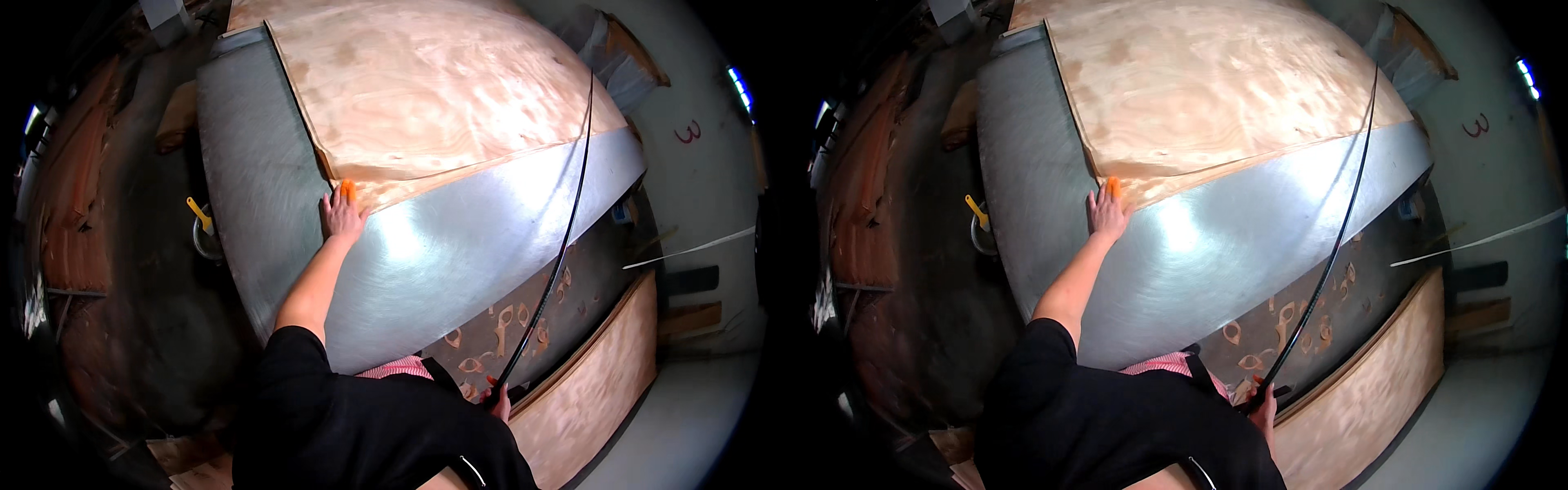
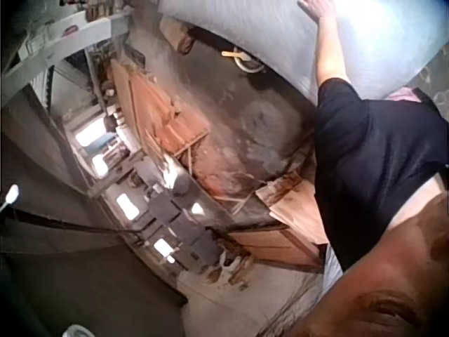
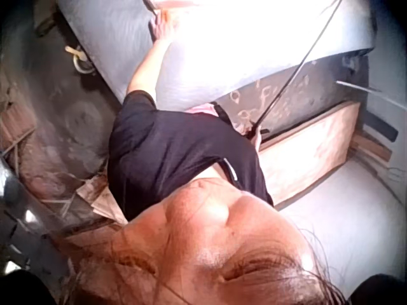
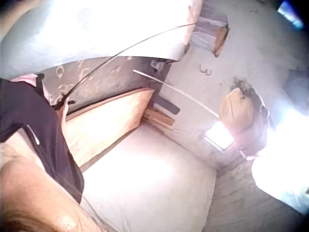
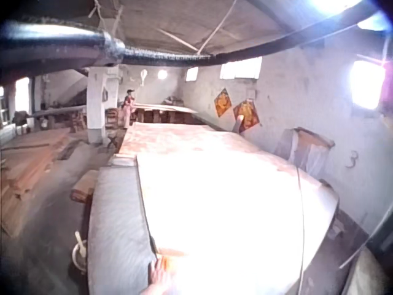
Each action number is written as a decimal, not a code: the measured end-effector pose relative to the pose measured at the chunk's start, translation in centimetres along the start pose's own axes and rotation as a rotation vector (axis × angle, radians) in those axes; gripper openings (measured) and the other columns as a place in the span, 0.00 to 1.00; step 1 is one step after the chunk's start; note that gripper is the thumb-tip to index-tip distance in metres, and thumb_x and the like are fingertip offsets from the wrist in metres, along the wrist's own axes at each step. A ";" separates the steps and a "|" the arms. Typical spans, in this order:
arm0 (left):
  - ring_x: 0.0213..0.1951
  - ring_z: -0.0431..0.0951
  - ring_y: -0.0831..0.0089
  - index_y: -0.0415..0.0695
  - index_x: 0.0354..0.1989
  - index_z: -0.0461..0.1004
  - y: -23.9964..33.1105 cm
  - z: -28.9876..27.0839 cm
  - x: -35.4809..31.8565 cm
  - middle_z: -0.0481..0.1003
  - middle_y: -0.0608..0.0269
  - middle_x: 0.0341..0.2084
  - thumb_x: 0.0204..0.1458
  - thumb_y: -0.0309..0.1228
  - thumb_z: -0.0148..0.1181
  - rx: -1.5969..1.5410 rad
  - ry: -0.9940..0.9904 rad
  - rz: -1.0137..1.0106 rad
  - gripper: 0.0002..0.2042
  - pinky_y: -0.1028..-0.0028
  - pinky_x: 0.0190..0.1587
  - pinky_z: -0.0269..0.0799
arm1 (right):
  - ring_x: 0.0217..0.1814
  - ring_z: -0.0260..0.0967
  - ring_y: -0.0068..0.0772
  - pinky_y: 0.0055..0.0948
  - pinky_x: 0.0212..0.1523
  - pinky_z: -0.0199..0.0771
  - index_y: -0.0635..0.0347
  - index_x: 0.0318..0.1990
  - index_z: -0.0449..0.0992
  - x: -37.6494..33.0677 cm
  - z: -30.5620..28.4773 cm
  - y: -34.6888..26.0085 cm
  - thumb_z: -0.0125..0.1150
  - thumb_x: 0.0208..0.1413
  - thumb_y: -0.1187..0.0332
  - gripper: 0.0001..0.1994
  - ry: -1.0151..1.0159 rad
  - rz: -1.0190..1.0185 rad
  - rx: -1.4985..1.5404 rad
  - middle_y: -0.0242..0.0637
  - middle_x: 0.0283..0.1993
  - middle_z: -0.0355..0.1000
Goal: The person uses a utility knife and a long straightedge to cut thin wood veneer sheets on a large curved workbench. They align the straightedge, score the veneer, and remove cut pieces, repeating the process for multiple sheets.
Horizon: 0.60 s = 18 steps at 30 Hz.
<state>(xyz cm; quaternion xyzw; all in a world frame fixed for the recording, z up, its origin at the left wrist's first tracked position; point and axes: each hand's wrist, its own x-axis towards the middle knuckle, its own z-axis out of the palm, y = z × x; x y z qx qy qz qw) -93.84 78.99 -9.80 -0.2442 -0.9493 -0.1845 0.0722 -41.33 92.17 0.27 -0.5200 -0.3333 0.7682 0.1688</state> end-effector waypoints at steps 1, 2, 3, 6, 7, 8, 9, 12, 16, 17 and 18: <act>0.55 0.56 0.60 0.40 0.55 0.53 -0.6 0.4 1.1 0.59 0.52 0.51 0.46 0.50 0.48 -0.080 0.078 -0.065 0.33 0.57 0.57 0.40 | 0.23 0.55 0.22 0.21 0.26 0.56 0.64 0.45 0.65 0.2 0.9 -0.1 0.39 0.56 0.53 0.22 0.010 0.002 -0.011 0.29 0.19 0.58; 0.52 0.58 0.60 0.39 0.52 0.56 -0.2 -0.6 2.5 0.60 0.52 0.49 0.45 0.50 0.48 -0.222 0.031 -0.228 0.31 0.58 0.56 0.44 | 0.23 0.55 0.23 0.21 0.25 0.56 0.64 0.45 0.65 0.3 1.2 0.0 0.40 0.55 0.52 0.22 0.026 -0.004 -0.023 0.29 0.19 0.58; 0.50 0.60 0.60 0.38 0.49 0.59 -0.1 -1.6 4.2 0.61 0.52 0.48 0.45 0.50 0.49 -0.362 -0.019 -0.392 0.30 0.59 0.54 0.47 | 0.22 0.55 0.24 0.20 0.24 0.56 0.65 0.44 0.65 0.5 1.5 0.1 0.41 0.55 0.51 0.23 0.041 -0.010 -0.035 0.29 0.19 0.58; 0.42 0.66 0.59 0.38 0.42 0.65 -1.7 -1.9 6.7 0.66 0.52 0.39 0.43 0.51 0.51 -0.396 0.080 -0.578 0.28 0.62 0.47 0.56 | 0.22 0.55 0.24 0.20 0.24 0.56 0.66 0.45 0.64 1.1 1.8 -0.6 0.41 0.54 0.51 0.24 0.027 -0.012 -0.076 0.29 0.19 0.57; 0.40 0.67 0.59 0.39 0.40 0.66 -2.3 -1.6 7.6 0.68 0.52 0.36 0.42 0.52 0.52 -0.343 0.152 -0.572 0.27 0.62 0.44 0.59 | 0.23 0.55 0.24 0.20 0.24 0.56 0.66 0.45 0.64 1.4 1.9 -0.9 0.41 0.54 0.51 0.24 0.017 -0.016 -0.076 0.29 0.19 0.57; 0.33 0.71 0.61 0.36 0.33 0.69 -3.0 -1.4 8.4 0.71 0.55 0.31 0.41 0.48 0.56 -0.427 0.240 -0.541 0.23 0.67 0.43 0.61 | 0.23 0.55 0.24 0.21 0.25 0.56 0.66 0.44 0.65 1.6 2.1 -1.2 0.40 0.55 0.52 0.23 0.012 -0.011 -0.075 0.30 0.19 0.57; 0.31 0.71 0.65 0.36 0.32 0.69 -3.3 -1.9 9.3 0.71 0.57 0.30 0.42 0.44 0.57 -0.835 0.146 -0.583 0.20 0.70 0.40 0.63 | 0.23 0.55 0.24 0.21 0.26 0.56 0.66 0.44 0.65 1.6 2.5 -1.6 0.40 0.56 0.53 0.22 0.014 -0.012 -0.070 0.30 0.19 0.57; 0.35 0.71 0.72 0.33 0.38 0.67 -2.5 -3.5 10.3 0.70 0.60 0.35 0.46 0.32 0.54 -1.879 -0.138 -0.543 0.15 0.76 0.39 0.66 | 0.24 0.55 0.25 0.22 0.28 0.57 0.66 0.43 0.65 1.5 3.4 -2.6 0.39 0.56 0.54 0.21 0.016 -0.005 -0.035 0.31 0.20 0.58; 0.37 0.71 0.72 0.34 0.41 0.65 -0.8 -5.3 8.2 0.70 0.59 0.37 0.50 0.33 0.49 -1.860 -0.269 -0.514 0.15 0.75 0.39 0.68 | 0.24 0.55 0.26 0.23 0.28 0.58 0.67 0.43 0.66 1.9 3.6 -2.9 0.39 0.56 0.55 0.21 0.029 -0.019 -0.028 0.32 0.20 0.57; 0.36 0.72 0.72 0.35 0.41 0.66 -0.8 -5.3 7.0 0.70 0.59 0.36 0.50 0.33 0.49 -1.778 -0.319 -0.540 0.14 0.75 0.37 0.69 | 0.24 0.56 0.27 0.23 0.28 0.58 0.64 0.43 0.65 2.0 3.5 -3.0 0.40 0.56 0.55 0.19 0.044 -0.020 -0.024 0.32 0.20 0.57; 0.35 0.72 0.73 0.35 0.41 0.66 -0.8 -4.7 5.7 0.71 0.59 0.36 0.50 0.32 0.49 -1.694 -0.365 -0.566 0.14 0.75 0.36 0.70 | 0.24 0.56 0.27 0.24 0.28 0.58 0.63 0.43 0.65 2.2 3.4 -3.2 0.41 0.56 0.55 0.18 0.046 -0.019 0.016 0.32 0.20 0.58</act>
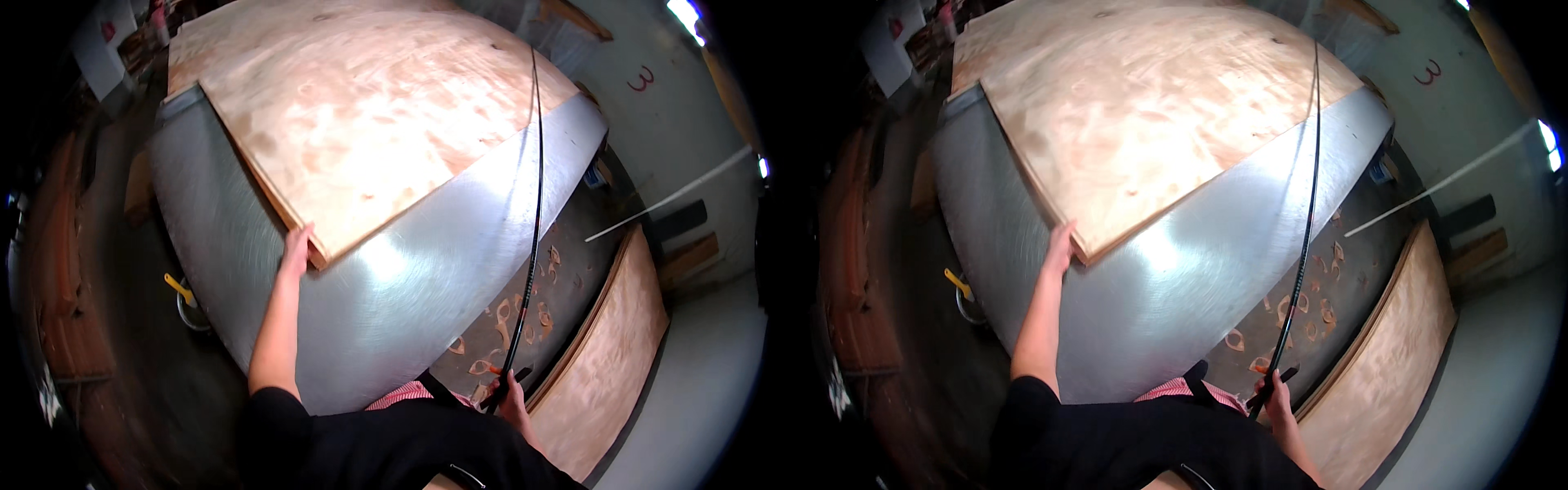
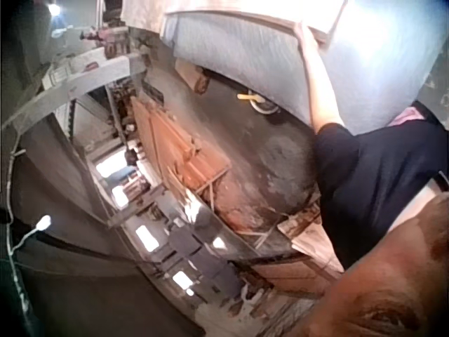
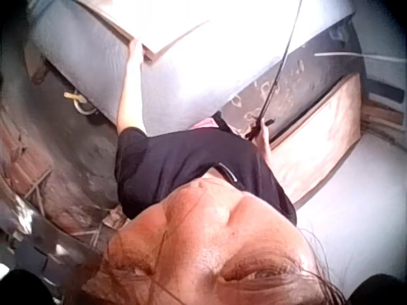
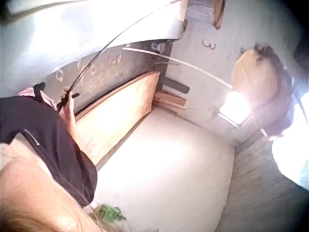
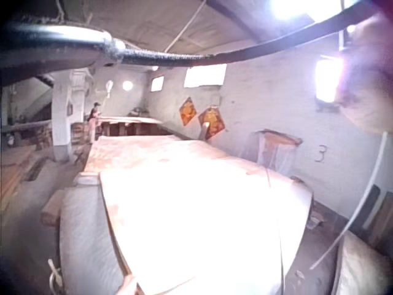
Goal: The person uses a utility knife and a long straightedge to cut thin wood veneer sheets on a large curved workbench. They align the straightedge, score the veneer, and remove cut pieces, repeating the process for multiple sheets.
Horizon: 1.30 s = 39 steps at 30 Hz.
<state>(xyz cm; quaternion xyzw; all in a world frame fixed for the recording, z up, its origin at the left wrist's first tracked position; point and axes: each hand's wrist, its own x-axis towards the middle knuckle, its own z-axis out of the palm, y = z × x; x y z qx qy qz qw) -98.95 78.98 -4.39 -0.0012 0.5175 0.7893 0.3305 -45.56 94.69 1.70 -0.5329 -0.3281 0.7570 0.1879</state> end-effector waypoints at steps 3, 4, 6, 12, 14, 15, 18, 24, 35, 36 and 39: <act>0.30 0.73 0.76 0.38 0.40 0.68 -5.4 0.5 -3.8 0.72 0.62 0.31 0.50 0.32 0.50 0.130 -0.027 -0.067 0.12 0.78 0.28 0.71 | 0.24 0.56 0.27 0.25 0.27 0.59 0.57 0.41 0.63 0.7 -0.4 -0.3 0.41 0.56 0.56 0.15 -0.032 0.017 0.060 0.33 0.22 0.58; 0.28 0.73 0.77 0.39 0.39 0.69 -7.4 1.5 -5.6 0.73 0.62 0.30 0.50 0.32 0.50 0.186 -0.032 -0.111 0.11 0.79 0.25 0.71 | 0.24 0.56 0.27 0.25 0.26 0.59 0.57 0.42 0.63 1.1 -0.8 -0.2 0.41 0.56 0.56 0.15 -0.042 -0.014 0.059 0.33 0.22 0.59; 0.20 0.71 0.79 0.41 0.34 0.69 -10.7 3.5 -10.1 0.73 0.63 0.24 0.51 0.34 0.49 0.258 -0.101 -0.240 0.09 0.80 0.19 0.68 | 0.23 0.57 0.27 0.25 0.25 0.59 0.57 0.39 0.62 1.3 -0.9 -0.2 0.41 0.56 0.56 0.14 -0.055 -0.014 0.060 0.34 0.21 0.59; 0.25 0.75 0.75 0.37 0.35 0.69 -18.9 5.1 -21.4 0.74 0.59 0.25 0.51 0.38 0.48 0.327 -0.408 -0.599 0.14 0.80 0.23 0.70 | 0.22 0.58 0.28 0.25 0.24 0.60 0.56 0.31 0.59 2.5 -1.9 0.1 0.40 0.56 0.56 0.13 -0.095 -0.064 0.084 0.34 0.20 0.59; 0.23 0.72 0.76 0.38 0.36 0.68 -21.3 3.8 -24.3 0.73 0.62 0.25 0.51 0.37 0.49 0.321 -0.350 -0.634 0.13 0.80 0.24 0.68 | 0.22 0.58 0.28 0.24 0.24 0.60 0.57 0.32 0.59 2.6 -1.5 0.5 0.40 0.56 0.56 0.13 -0.082 -0.060 0.117 0.34 0.19 0.59; 0.24 0.71 0.77 0.38 0.33 0.70 -21.6 3.1 -25.5 0.72 0.63 0.25 0.50 0.37 0.50 0.390 -0.316 -0.665 0.13 0.78 0.26 0.69 | 0.22 0.58 0.28 0.23 0.24 0.59 0.57 0.32 0.59 2.8 -1.5 0.6 0.40 0.56 0.56 0.13 -0.096 -0.058 0.127 0.34 0.19 0.59; 0.24 0.71 0.77 0.39 0.29 0.71 -24.2 -0.9 -26.8 0.71 0.65 0.22 0.50 0.40 0.50 0.639 -0.356 -0.590 0.14 0.77 0.27 0.69 | 0.23 0.58 0.26 0.23 0.26 0.60 0.57 0.33 0.60 3.5 -1.2 1.2 0.41 0.56 0.57 0.13 -0.122 -0.068 0.103 0.33 0.20 0.59; 0.21 0.73 0.68 0.42 0.33 0.72 -12.2 5.1 -27.1 0.73 0.65 0.14 0.49 0.57 0.32 1.732 -0.749 -0.368 0.30 0.70 0.28 0.69 | 0.31 0.65 0.22 0.19 0.28 0.61 0.63 0.47 0.63 6.8 1.6 1.5 0.39 0.56 0.54 0.21 -0.288 -0.189 -0.180 0.35 0.30 0.68; 0.15 0.67 0.80 0.41 0.37 0.68 -20.6 14.0 -22.3 0.70 0.64 0.18 0.50 0.43 0.49 0.545 -0.386 -0.568 0.17 0.82 0.19 0.64 | 0.24 0.60 0.20 0.17 0.20 0.54 0.58 0.40 0.64 6.2 -2.2 -0.9 0.43 0.55 0.56 0.15 -0.430 0.095 -0.031 0.29 0.26 0.65; 0.12 0.64 0.81 0.41 0.31 0.70 -21.5 13.6 -22.8 0.68 0.66 0.14 0.48 0.42 0.51 0.603 -0.301 -0.464 0.15 0.82 0.17 0.63 | 0.25 0.60 0.21 0.17 0.20 0.55 0.59 0.40 0.63 7.0 -4.3 -1.3 0.43 0.56 0.59 0.13 -0.483 0.108 0.140 0.30 0.25 0.64; 0.12 0.65 0.81 0.40 0.27 0.69 -22.9 14.2 -21.9 0.68 0.67 0.13 0.46 0.39 0.55 0.847 -0.079 -0.208 0.13 0.82 0.15 0.61 | 0.27 0.61 0.23 0.17 0.21 0.55 0.60 0.39 0.62 9.0 -9.6 -2.2 0.43 0.55 0.64 0.10 -0.504 0.088 0.372 0.33 0.26 0.64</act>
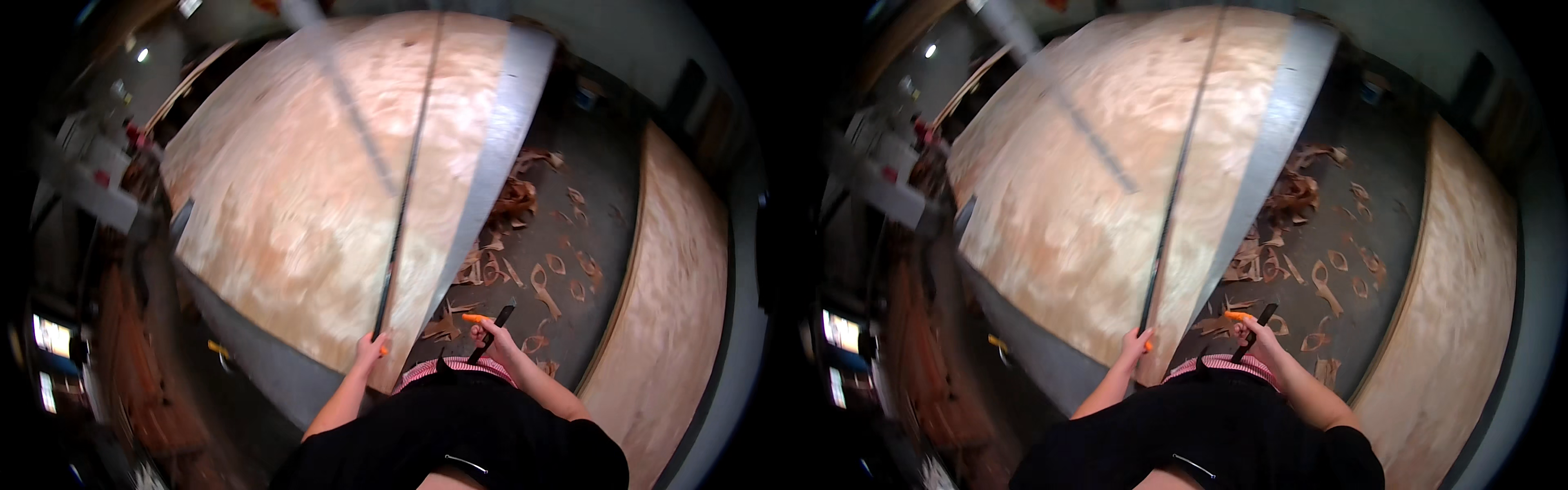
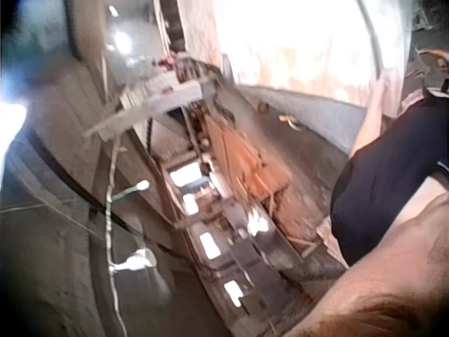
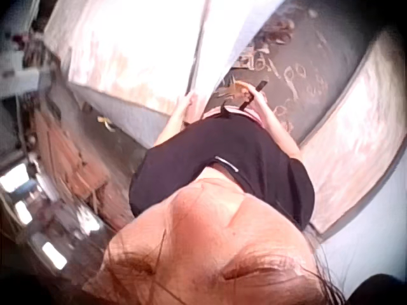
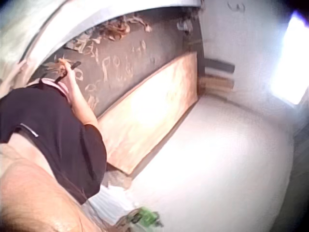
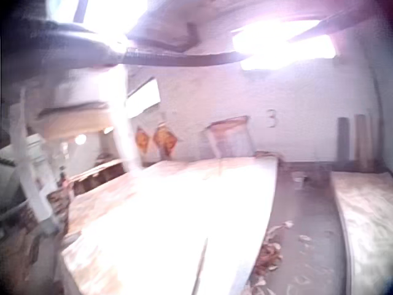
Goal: The person uses a utility knife and a long straightedge to cut thin wood veneer sheets on a large curved workbench. They align the straightedge, score the veneer, and remove cut pieces, repeating the process for multiple sheets.
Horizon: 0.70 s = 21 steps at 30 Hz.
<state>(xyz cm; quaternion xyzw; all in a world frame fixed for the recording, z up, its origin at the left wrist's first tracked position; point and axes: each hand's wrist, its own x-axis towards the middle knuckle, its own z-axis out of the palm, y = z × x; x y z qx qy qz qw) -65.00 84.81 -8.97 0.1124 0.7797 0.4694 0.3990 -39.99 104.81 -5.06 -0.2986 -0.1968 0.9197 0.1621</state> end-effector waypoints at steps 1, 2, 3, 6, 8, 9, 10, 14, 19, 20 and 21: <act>0.12 0.66 0.81 0.39 0.26 0.69 -0.1 -0.5 0.3 0.68 0.66 0.14 0.45 0.38 0.56 0.035 0.069 0.026 0.13 0.81 0.15 0.61 | 0.28 0.60 0.23 0.17 0.22 0.55 0.61 0.39 0.62 -0.3 -1.3 -0.3 0.43 0.55 0.65 0.10 0.002 0.009 0.031 0.34 0.27 0.64; 0.13 0.67 0.79 0.38 0.26 0.69 -0.3 -1.2 0.9 0.69 0.65 0.15 0.45 0.37 0.56 0.096 0.103 0.073 0.13 0.80 0.15 0.62 | 0.28 0.60 0.24 0.17 0.22 0.56 0.61 0.39 0.62 -0.4 -2.6 -1.1 0.43 0.55 0.65 0.09 -0.005 0.024 0.051 0.35 0.27 0.63; 0.14 0.68 0.78 0.37 0.27 0.69 -1.0 -2.2 1.5 0.69 0.64 0.15 0.44 0.37 0.56 0.150 0.154 0.119 0.13 0.79 0.16 0.63 | 0.29 0.60 0.25 0.17 0.23 0.56 0.60 0.37 0.62 -0.9 -3.1 -2.3 0.43 0.55 0.66 0.08 0.025 0.038 0.058 0.35 0.27 0.63; 0.21 0.73 0.66 0.36 0.32 0.70 -2.4 -6.9 4.1 0.72 0.58 0.17 0.41 0.34 0.56 0.503 0.402 0.161 0.13 0.69 0.25 0.69 | 0.27 0.59 0.24 0.20 0.26 0.57 0.56 0.32 0.62 -1.3 -5.2 -4.7 0.43 0.55 0.65 0.06 -0.024 0.043 -0.014 0.34 0.25 0.63; 0.33 0.73 0.58 0.38 0.37 0.69 -0.8 -11.0 5.1 0.73 0.52 0.30 0.41 0.34 0.55 0.645 0.508 -0.019 0.16 0.63 0.37 0.67 | 0.25 0.57 0.24 0.21 0.25 0.56 0.55 0.30 0.60 -0.7 -6.4 -5.1 0.42 0.56 0.65 0.06 -0.109 0.084 -0.009 0.32 0.22 0.60; 0.37 0.70 0.57 0.38 0.39 0.68 0.7 -10.0 4.8 0.70 0.51 0.35 0.41 0.35 0.55 0.781 0.609 -0.011 0.17 0.63 0.41 0.64 | 0.24 0.56 0.23 0.22 0.25 0.55 0.55 0.28 0.60 -0.6 -7.4 -5.4 0.42 0.56 0.65 0.07 -0.149 0.099 -0.006 0.32 0.21 0.59; 0.41 0.68 0.56 0.38 0.41 0.67 3.1 -8.9 4.1 0.67 0.49 0.40 0.41 0.35 0.55 0.913 0.706 0.002 0.19 0.62 0.44 0.62 | 0.21 0.52 0.21 0.21 0.23 0.53 0.54 0.26 0.58 -0.6 -7.2 -6.5 0.41 0.56 0.65 0.08 -0.112 0.095 0.016 0.28 0.18 0.55; 0.53 0.57 0.55 0.37 0.48 0.61 6.8 -3.9 6.2 0.54 0.46 0.53 0.41 0.36 0.55 0.895 0.720 0.219 0.25 0.63 0.53 0.53 | 0.17 0.48 0.18 0.18 0.18 0.48 0.55 0.24 0.58 1.1 -7.3 -10.9 0.41 0.56 0.64 0.10 -0.054 -0.034 -0.092 0.25 0.16 0.53; 0.56 0.52 0.52 0.36 0.51 0.57 10.4 8.5 16.0 0.53 0.45 0.54 0.42 0.35 0.55 0.848 0.592 0.587 0.27 0.61 0.55 0.49 | 0.15 0.46 0.14 0.15 0.14 0.44 0.56 0.22 0.59 4.4 -11.2 -17.9 0.43 0.55 0.65 0.11 0.112 -0.135 -0.153 0.23 0.16 0.51; 0.56 0.52 0.51 0.36 0.51 0.57 12.5 11.4 18.0 0.52 0.45 0.54 0.42 0.35 0.55 0.836 0.557 0.626 0.27 0.60 0.55 0.49 | 0.15 0.45 0.13 0.15 0.14 0.43 0.57 0.24 0.61 4.7 -11.8 -19.8 0.44 0.55 0.64 0.10 0.145 -0.127 -0.166 0.22 0.16 0.50; 0.56 0.52 0.51 0.36 0.51 0.56 14.9 14.1 20.1 0.52 0.45 0.54 0.42 0.35 0.55 0.807 0.527 0.699 0.27 0.60 0.55 0.49 | 0.14 0.44 0.12 0.14 0.14 0.42 0.58 0.25 0.62 5.1 -12.3 -22.1 0.44 0.55 0.64 0.10 0.179 -0.124 -0.185 0.21 0.16 0.50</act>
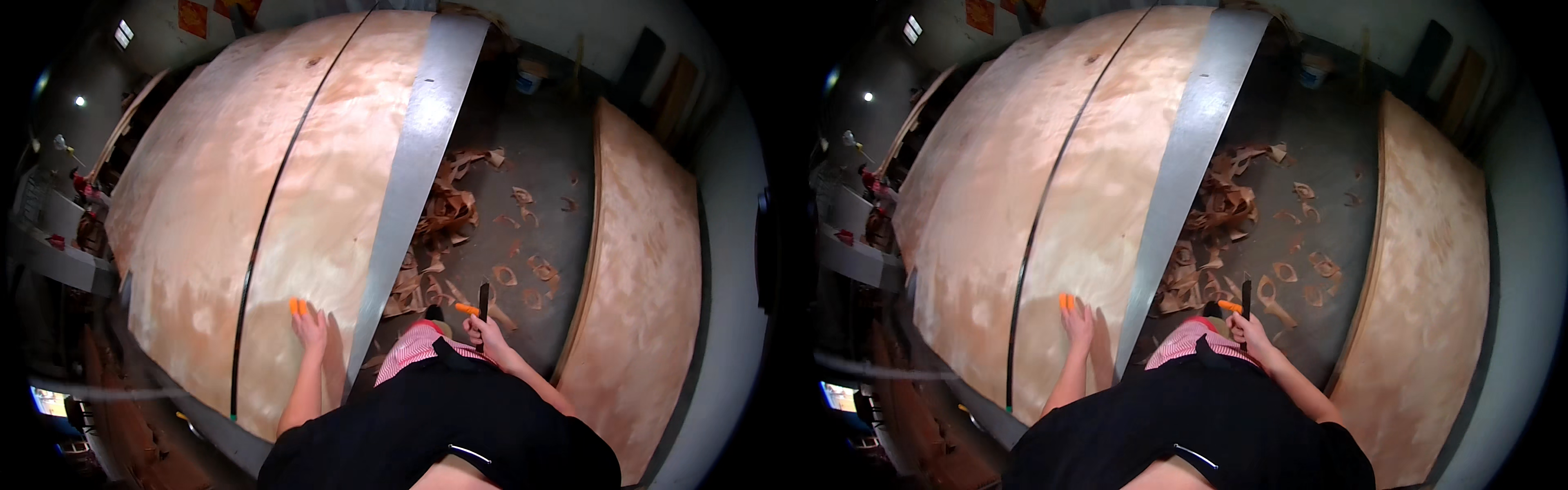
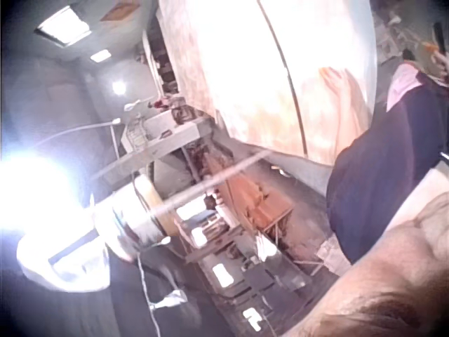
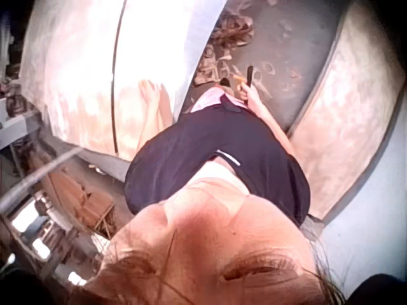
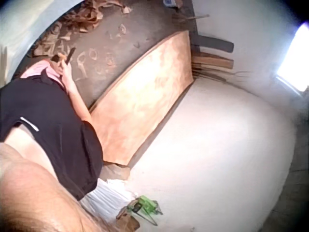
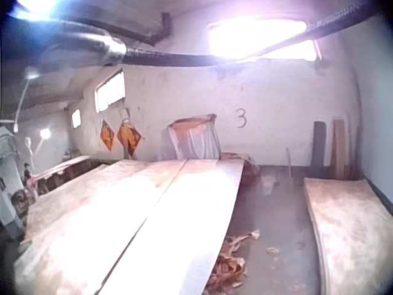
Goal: The person uses a utility knife and a long straightedge to cut thin wood veneer sheets on a large curved workbench. They align the straightedge, score the veneer, and remove cut pieces, repeating the process for multiple sheets.
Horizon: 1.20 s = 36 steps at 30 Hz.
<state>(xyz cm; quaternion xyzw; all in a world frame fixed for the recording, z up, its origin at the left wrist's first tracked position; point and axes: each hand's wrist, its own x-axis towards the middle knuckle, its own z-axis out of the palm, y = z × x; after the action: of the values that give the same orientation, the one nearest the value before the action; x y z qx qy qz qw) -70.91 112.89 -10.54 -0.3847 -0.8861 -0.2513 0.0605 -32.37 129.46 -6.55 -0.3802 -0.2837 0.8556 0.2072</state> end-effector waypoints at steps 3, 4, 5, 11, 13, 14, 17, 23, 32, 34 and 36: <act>0.55 0.53 0.52 0.37 0.52 0.56 7.4 5.1 7.2 0.53 0.45 0.54 0.42 0.35 0.55 -0.069 -0.018 0.164 0.28 0.61 0.55 0.49 | 0.13 0.40 0.10 0.13 0.12 0.39 0.60 0.28 0.64 1.3 -1.5 -5.4 0.42 0.56 0.64 0.10 0.092 -0.067 -0.017 0.19 0.15 0.48; 0.54 0.55 0.54 0.37 0.51 0.56 9.9 6.7 10.0 0.54 0.45 0.53 0.43 0.36 0.54 -0.085 -0.034 0.191 0.27 0.61 0.54 0.50 | 0.13 0.40 0.09 0.13 0.12 0.39 0.61 0.27 0.65 1.8 -2.2 -7.7 0.42 0.56 0.64 0.11 0.089 -0.087 -0.049 0.19 0.15 0.48; 0.54 0.56 0.55 0.37 0.51 0.57 12.4 8.1 12.6 0.55 0.46 0.52 0.43 0.37 0.54 -0.095 -0.051 0.219 0.27 0.62 0.54 0.50 | 0.12 0.40 0.09 0.13 0.12 0.39 0.61 0.27 0.65 2.4 -2.9 -9.7 0.42 0.56 0.64 0.11 0.129 -0.099 -0.083 0.19 0.15 0.48; 0.46 0.62 0.54 0.34 0.46 0.62 23.7 14.2 25.7 0.62 0.45 0.44 0.45 0.43 0.52 -0.032 -0.204 0.334 0.26 0.61 0.47 0.57 | 0.13 0.44 0.12 0.14 0.13 0.41 0.62 0.26 0.64 7.0 -7.6 -15.5 0.42 0.56 0.66 0.11 0.334 -0.141 -0.086 0.24 0.18 0.54; 0.45 0.63 0.53 0.33 0.46 0.62 25.8 16.0 29.0 0.62 0.44 0.43 0.45 0.43 0.51 -0.054 -0.146 0.351 0.26 0.61 0.46 0.58 | 0.13 0.44 0.12 0.15 0.12 0.42 0.62 0.25 0.64 9.4 -10.2 -17.0 0.42 0.56 0.65 0.12 0.373 -0.120 -0.084 0.25 0.17 0.54; 0.44 0.63 0.53 0.33 0.45 0.62 26.7 16.9 30.3 0.63 0.45 0.42 0.46 0.43 0.51 -0.064 -0.146 0.341 0.25 0.61 0.45 0.58 | 0.13 0.44 0.12 0.15 0.12 0.42 0.62 0.25 0.64 10.5 -11.5 -17.9 0.42 0.56 0.65 0.12 0.402 -0.090 -0.088 0.25 0.17 0.54; 0.43 0.63 0.53 0.33 0.44 0.63 28.4 19.6 33.9 0.63 0.45 0.41 0.46 0.43 0.51 -0.088 -0.097 0.334 0.25 0.60 0.45 0.58 | 0.12 0.44 0.13 0.16 0.13 0.46 0.60 0.24 0.64 13.7 -13.5 -22.4 0.44 0.55 0.64 0.11 0.455 -0.094 -0.096 0.24 0.16 0.54; 0.46 0.62 0.53 0.34 0.48 0.60 31.3 23.8 40.7 0.61 0.45 0.44 0.44 0.43 0.53 0.069 -0.203 0.205 0.28 0.59 0.48 0.56 | 0.12 0.47 0.14 0.16 0.12 0.47 0.59 0.28 0.64 23.9 -20.0 -31.5 0.43 0.55 0.65 0.09 0.427 0.023 -0.194 0.26 0.17 0.58; 0.60 0.44 0.60 0.35 0.57 0.47 35.0 28.8 46.5 0.47 0.51 0.58 0.44 0.55 0.45 0.360 -0.365 -0.021 0.40 0.54 0.58 0.37 | 0.12 0.47 0.13 0.14 0.12 0.46 0.57 0.31 0.63 36.8 -21.3 -46.4 0.42 0.55 0.67 0.06 0.287 0.152 -0.288 0.26 0.20 0.62; 0.60 0.42 0.61 0.34 0.58 0.45 36.2 28.3 45.5 0.45 0.52 0.59 0.44 0.56 0.45 0.371 -0.407 -0.051 0.41 0.55 0.58 0.35 | 0.12 0.46 0.13 0.14 0.12 0.46 0.57 0.29 0.63 38.5 -22.3 -48.1 0.43 0.55 0.67 0.07 0.246 0.175 -0.340 0.26 0.19 0.62; 0.60 0.43 0.60 0.34 0.57 0.45 37.1 27.5 42.9 0.46 0.52 0.58 0.43 0.55 0.46 0.376 -0.391 -0.013 0.41 0.54 0.58 0.34 | 0.11 0.46 0.13 0.15 0.12 0.46 0.58 0.28 0.63 39.8 -21.8 -49.7 0.43 0.55 0.66 0.08 0.248 0.205 -0.397 0.27 0.19 0.62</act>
<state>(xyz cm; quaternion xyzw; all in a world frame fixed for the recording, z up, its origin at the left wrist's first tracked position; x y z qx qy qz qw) -71.99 175.77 -6.67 -0.4023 -0.9145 -0.0038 -0.0430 -33.59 196.77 -7.82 -0.5422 -0.3786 0.7465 0.0738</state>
